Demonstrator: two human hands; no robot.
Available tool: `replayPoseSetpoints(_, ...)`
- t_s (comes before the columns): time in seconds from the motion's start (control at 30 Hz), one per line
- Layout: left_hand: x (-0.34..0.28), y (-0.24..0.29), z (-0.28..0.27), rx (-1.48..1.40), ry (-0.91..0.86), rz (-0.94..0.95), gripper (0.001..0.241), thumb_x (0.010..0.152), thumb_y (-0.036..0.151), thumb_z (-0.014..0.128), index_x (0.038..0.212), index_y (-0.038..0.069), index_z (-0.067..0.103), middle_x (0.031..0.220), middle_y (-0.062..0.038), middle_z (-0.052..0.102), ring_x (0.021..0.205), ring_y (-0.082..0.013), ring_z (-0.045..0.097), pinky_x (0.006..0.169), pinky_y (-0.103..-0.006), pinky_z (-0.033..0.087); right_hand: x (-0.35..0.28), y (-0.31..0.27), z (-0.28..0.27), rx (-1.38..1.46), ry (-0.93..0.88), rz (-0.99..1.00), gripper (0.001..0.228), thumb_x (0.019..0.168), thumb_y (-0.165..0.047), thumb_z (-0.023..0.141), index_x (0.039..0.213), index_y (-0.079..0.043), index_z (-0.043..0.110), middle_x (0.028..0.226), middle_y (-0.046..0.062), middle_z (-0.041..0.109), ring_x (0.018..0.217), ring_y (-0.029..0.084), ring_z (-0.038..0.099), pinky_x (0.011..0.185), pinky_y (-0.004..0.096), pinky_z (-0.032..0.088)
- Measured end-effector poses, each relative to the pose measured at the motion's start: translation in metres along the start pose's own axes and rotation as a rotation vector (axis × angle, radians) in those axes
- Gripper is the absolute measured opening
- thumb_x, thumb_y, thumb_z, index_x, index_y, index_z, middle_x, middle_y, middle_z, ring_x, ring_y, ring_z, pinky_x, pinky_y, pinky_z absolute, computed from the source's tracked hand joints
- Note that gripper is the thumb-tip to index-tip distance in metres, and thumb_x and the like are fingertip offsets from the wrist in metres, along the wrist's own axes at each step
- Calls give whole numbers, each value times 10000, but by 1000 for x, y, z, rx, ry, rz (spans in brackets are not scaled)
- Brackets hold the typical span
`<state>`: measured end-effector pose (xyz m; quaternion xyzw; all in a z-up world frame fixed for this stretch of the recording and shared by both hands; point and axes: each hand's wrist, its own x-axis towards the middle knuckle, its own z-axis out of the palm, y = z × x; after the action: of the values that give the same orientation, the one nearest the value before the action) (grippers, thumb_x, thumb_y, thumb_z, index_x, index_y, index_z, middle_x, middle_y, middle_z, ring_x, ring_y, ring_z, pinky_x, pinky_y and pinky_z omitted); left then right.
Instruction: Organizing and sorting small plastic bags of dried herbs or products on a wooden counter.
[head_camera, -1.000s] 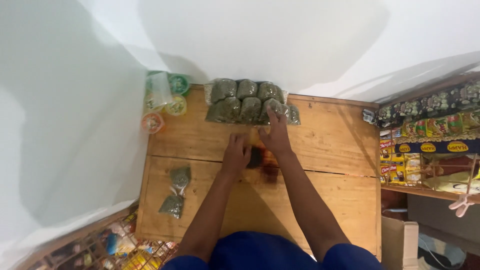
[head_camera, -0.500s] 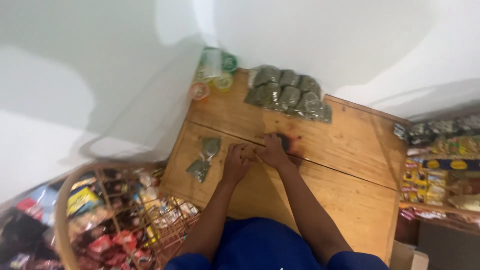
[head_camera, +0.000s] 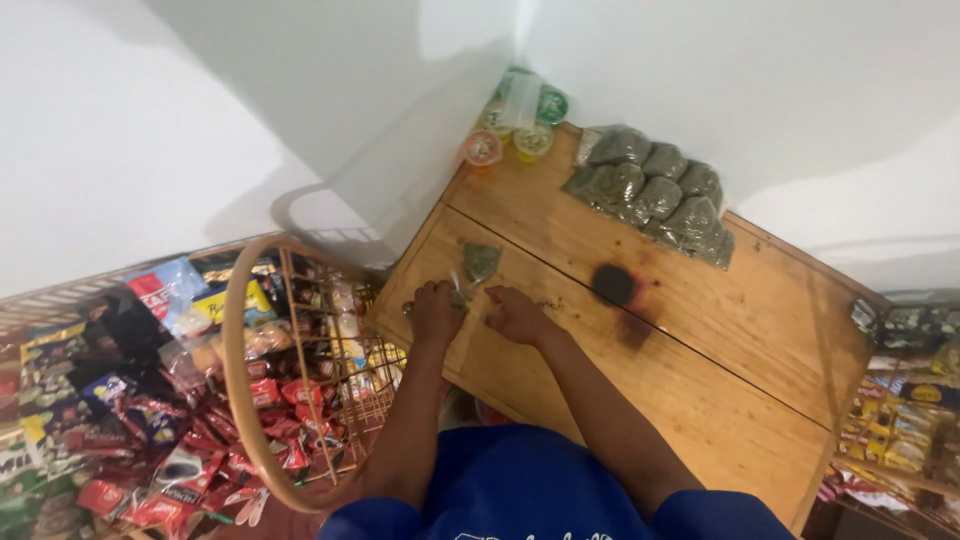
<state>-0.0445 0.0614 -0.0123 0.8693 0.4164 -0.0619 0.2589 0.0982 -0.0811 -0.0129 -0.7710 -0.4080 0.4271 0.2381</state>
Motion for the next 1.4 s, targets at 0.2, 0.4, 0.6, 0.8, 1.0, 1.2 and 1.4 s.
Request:
replayPoseSetpoints(0.2,-5,1,14,-501,-90,254,417,879,338,844,1213,122,718,1132,-113,612,1123,-323,606,979,-459,512,-4,12,9,231,97,47,499,1025,-456,615,1389,-115,624,1317,107,670,1200,257,649,1003,403,525)
replayPoseSetpoints(0.4,-23,67,-10,-604,-122,498,336,827,187,859,1119,91,724,1072,-124,626,1087,-307,635,956,-425,536,-45,3,-32,106,557,-26,462,936,-463,754,994,-4,757,1013,150,718,903,247,738,792,359,586)
replayPoseSetpoints(0.6,-35,114,-14,-694,-110,559,667,725,275,889,1281,80,574,1180,-118,550,1072,-290,609,906,-407,561,-99,11,-78,-137,763,-122,294,972,-323,717,949,-32,742,908,136,683,833,302,688,734,404,537)
replayPoseSetpoints(0.8,-24,138,26,-592,66,898,709,749,306,934,1334,54,620,1376,-178,551,1299,-361,523,1006,-470,504,-136,18,-105,14,775,-136,217,925,-256,749,891,-42,733,837,141,661,771,316,659,689,421,505)
replayPoseSetpoints(1.0,-34,184,24,-746,-277,893,501,791,280,866,1205,73,676,1124,-142,731,1043,-278,702,872,-401,565,-160,29,-111,150,839,-209,230,917,-231,779,900,-21,688,815,127,639,739,271,639,684,364,512)
replayPoseSetpoints(1.2,-43,202,45,-829,-385,815,399,812,198,761,1177,70,664,978,-103,716,876,-203,682,790,-351,547,-180,42,-106,248,922,-246,174,952,-193,744,918,-25,716,848,47,638,762,154,611,689,308,502)
replayPoseSetpoints(1.4,-44,213,51,-953,-444,866,570,710,166,855,1175,64,542,1054,-62,635,948,-159,621,819,-350,540,-173,95,-91,871,805,-73,208,1027,-224,684,981,-22,703,832,-22,646,744,73,555,665,265,471)
